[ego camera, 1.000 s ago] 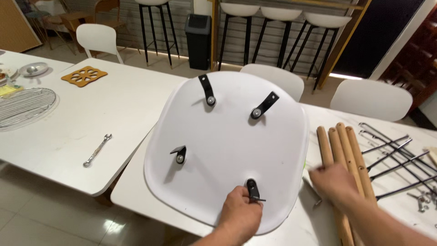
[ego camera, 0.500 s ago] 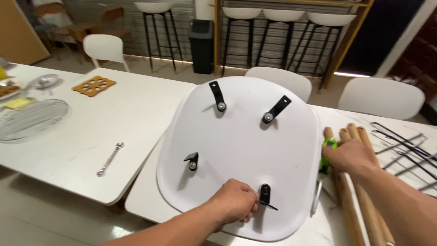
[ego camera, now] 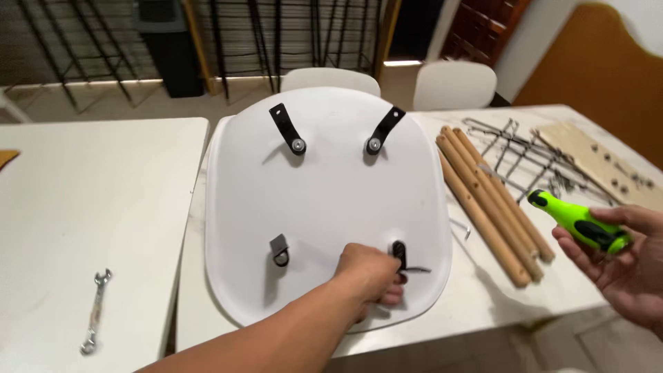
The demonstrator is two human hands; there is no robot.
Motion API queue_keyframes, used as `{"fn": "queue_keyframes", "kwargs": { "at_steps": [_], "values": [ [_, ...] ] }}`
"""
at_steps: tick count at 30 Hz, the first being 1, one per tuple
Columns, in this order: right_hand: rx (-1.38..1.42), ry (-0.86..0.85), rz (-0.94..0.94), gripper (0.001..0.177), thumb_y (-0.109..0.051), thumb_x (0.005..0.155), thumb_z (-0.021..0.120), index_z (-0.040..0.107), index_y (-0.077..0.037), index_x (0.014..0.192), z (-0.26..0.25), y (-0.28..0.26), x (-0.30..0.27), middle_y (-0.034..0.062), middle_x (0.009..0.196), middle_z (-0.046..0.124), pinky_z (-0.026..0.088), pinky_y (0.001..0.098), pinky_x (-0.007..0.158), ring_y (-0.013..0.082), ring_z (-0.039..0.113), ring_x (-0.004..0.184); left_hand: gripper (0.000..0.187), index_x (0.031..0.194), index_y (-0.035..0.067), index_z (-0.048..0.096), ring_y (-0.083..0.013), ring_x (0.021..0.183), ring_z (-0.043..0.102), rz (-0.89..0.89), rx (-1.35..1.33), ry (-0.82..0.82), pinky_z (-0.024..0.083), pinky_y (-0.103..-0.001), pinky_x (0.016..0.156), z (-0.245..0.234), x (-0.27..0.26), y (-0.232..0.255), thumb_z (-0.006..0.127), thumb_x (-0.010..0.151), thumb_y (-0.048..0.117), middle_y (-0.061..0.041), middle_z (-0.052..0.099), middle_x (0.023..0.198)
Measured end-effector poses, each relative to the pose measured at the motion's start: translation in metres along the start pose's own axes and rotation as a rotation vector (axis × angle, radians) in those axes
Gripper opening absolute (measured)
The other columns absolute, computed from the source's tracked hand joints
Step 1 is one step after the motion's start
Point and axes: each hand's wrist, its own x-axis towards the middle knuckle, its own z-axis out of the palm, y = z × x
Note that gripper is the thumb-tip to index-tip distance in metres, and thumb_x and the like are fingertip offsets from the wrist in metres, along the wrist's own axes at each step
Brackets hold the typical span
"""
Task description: The person assembles a chair by attaching wooden legs to a white plastic seat using metal brackets, bolts, and a screwdriver. They insert bolts through the brackets and seat, secure them with nuts, and tighten the connections.
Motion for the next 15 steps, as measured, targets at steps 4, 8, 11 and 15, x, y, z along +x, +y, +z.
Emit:
{"fn": "queue_keyframes", "kwargs": {
  "at_steps": [4, 8, 11, 15],
  "values": [
    [0.19, 0.068, 0.242, 0.055, -0.02, 0.086, 0.053, 0.047, 0.011, 0.131, 0.009, 0.036, -0.068, 0.0188, 0.116, 0.06, 0.057, 0.0286, 0.09, 0.0197, 0.066, 0.103, 0.029, 0.103, -0.01, 0.07, -0.0247, 0.068, 0.072, -0.054, 0.002, -0.065, 0.06, -0.032, 0.052, -0.006, -0.007, -0.002, 0.061, 0.098, 0.017, -0.017, 0.075, 0.088],
    [0.149, -0.407, 0.222, 0.065, -0.005, 0.078, 0.062, 0.049, 0.001, 0.141, 0.03, 0.052, -0.096, 0.0182, 0.11, 0.057, 0.059, 0.0343, 0.073, 0.0225, 0.065, 0.087, 0.029, 0.106, -0.008, 0.069, -0.0228, 0.074, 0.074, -0.039, 0.039, -0.068, 0.063, -0.031, 0.057, -0.002, -0.004, -0.004, 0.059, 0.099, 0.018, -0.015, 0.077, 0.095],
    [0.037, -0.464, 0.263, 0.059, -0.009, 0.081, 0.067, 0.048, 0.004, 0.135, 0.039, 0.054, -0.1, 0.0169, 0.105, 0.058, 0.06, 0.0367, 0.069, 0.0234, 0.064, 0.085, 0.03, 0.111, -0.01, 0.064, -0.0258, 0.074, 0.073, -0.045, -0.124, -0.062, 0.063, -0.036, 0.059, 0.009, 0.001, -0.009, 0.054, 0.099, 0.016, -0.017, 0.075, 0.094],
    [-0.257, -0.271, 0.297, 0.047, -0.012, 0.088, 0.066, 0.057, 0.009, 0.129, 0.049, 0.036, -0.107, 0.0174, 0.103, 0.063, 0.059, 0.0337, 0.073, 0.0227, 0.066, 0.086, 0.033, 0.121, -0.004, 0.059, -0.0272, 0.092, 0.072, -0.087, -0.316, -0.078, 0.065, -0.04, 0.079, 0.023, 0.008, -0.018, 0.045, 0.102, 0.019, -0.017, 0.072, 0.104]
  ]
}}
